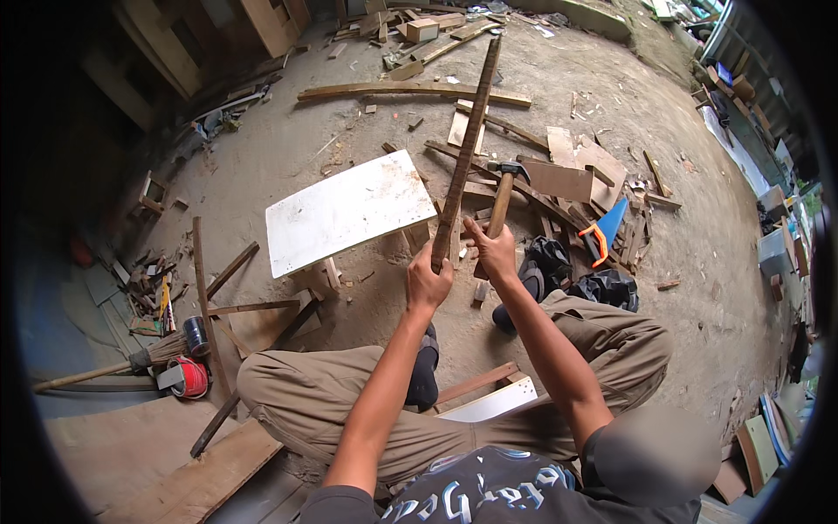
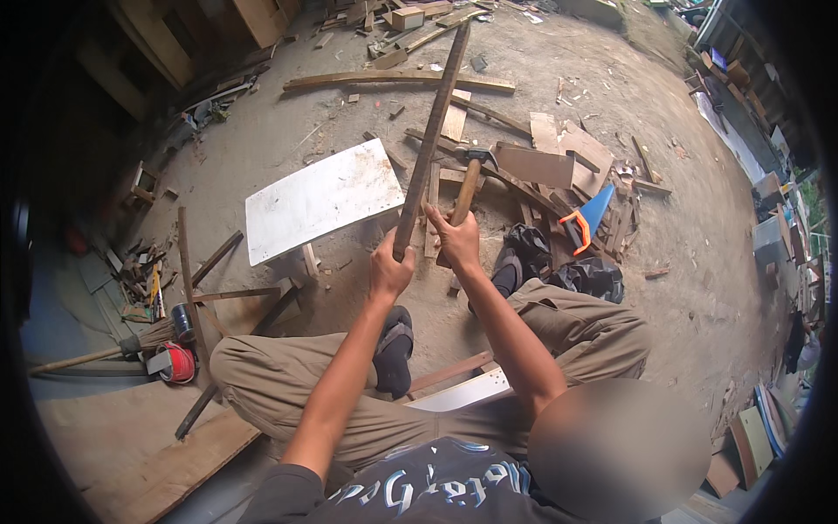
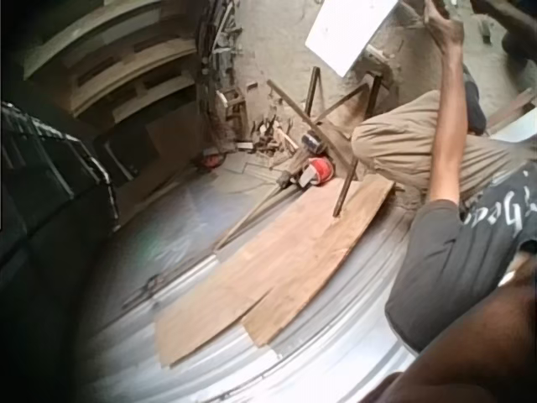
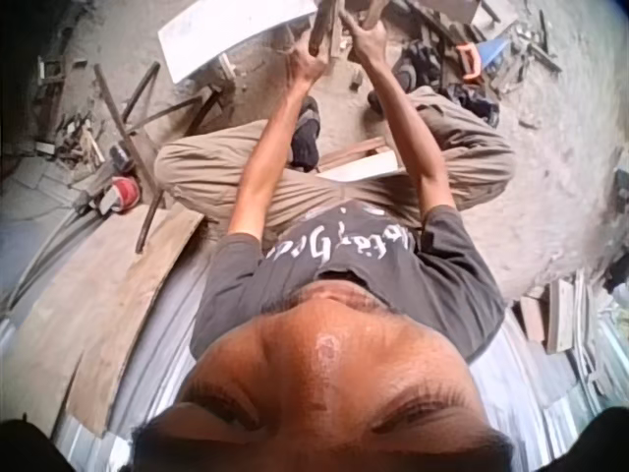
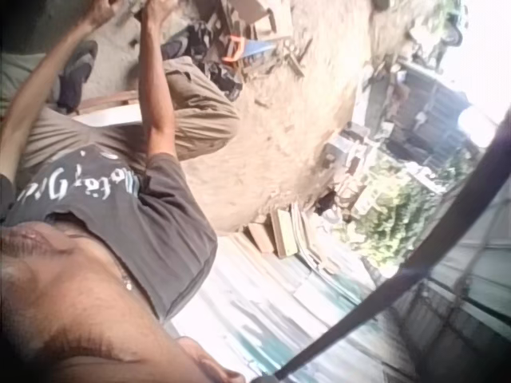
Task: The person sits on the ground and uses a hand saw to cut a wooden plank resting on a small white board. They then use a hammer to split the cut piece further and continue sawing another plank.
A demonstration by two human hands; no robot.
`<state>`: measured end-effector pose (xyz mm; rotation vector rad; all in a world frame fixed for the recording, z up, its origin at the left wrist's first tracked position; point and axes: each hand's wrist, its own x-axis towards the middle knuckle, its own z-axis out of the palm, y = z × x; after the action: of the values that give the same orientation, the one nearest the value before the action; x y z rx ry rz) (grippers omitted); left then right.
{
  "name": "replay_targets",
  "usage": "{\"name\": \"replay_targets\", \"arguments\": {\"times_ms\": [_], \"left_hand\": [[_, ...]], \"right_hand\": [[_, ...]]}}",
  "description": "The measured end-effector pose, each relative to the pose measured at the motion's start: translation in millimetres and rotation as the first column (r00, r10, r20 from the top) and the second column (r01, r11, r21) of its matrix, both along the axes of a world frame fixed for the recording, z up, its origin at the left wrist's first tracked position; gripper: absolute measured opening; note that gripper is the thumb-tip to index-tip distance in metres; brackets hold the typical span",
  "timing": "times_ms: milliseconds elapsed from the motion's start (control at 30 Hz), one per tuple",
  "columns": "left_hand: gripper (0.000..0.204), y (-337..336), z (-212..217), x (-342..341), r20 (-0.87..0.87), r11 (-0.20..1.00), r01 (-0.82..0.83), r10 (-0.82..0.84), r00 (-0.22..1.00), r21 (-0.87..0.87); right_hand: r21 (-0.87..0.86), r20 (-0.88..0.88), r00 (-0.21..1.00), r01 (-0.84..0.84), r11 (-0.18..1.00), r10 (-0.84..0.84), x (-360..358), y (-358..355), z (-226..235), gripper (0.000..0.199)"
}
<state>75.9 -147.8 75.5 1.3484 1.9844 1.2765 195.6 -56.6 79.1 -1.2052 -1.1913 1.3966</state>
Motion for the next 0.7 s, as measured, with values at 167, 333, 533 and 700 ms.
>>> {"name": "replay_targets", "arguments": {"times_ms": [167,333,533,700], "left_hand": [[0.050,-16,16,33,-0.160,0.992,-0.015,0.035,0.986,0.124],[0.048,-21,26,49,-0.043,0.982,0.052,-0.045,0.998,0.180],[0.048,6,81,8,0.013,0.948,0.015,-0.020,1.000,0.318],[0.048,46,171,-28,-0.699,0.853,0.362,0.004,0.716,0.376]], "right_hand": [[0.016,-0.208,0.976,-0.056,0.998,0.059,7,6,18,0.043],[0.042,-0.283,0.943,-0.169,0.985,0.174,33,10,33,0.039],[0.215,0.062,0.976,-0.217,0.952,0.209,62,9,27,0.043],[0.327,0.406,0.908,-0.250,0.911,0.103,86,-6,24,0.051]]}}
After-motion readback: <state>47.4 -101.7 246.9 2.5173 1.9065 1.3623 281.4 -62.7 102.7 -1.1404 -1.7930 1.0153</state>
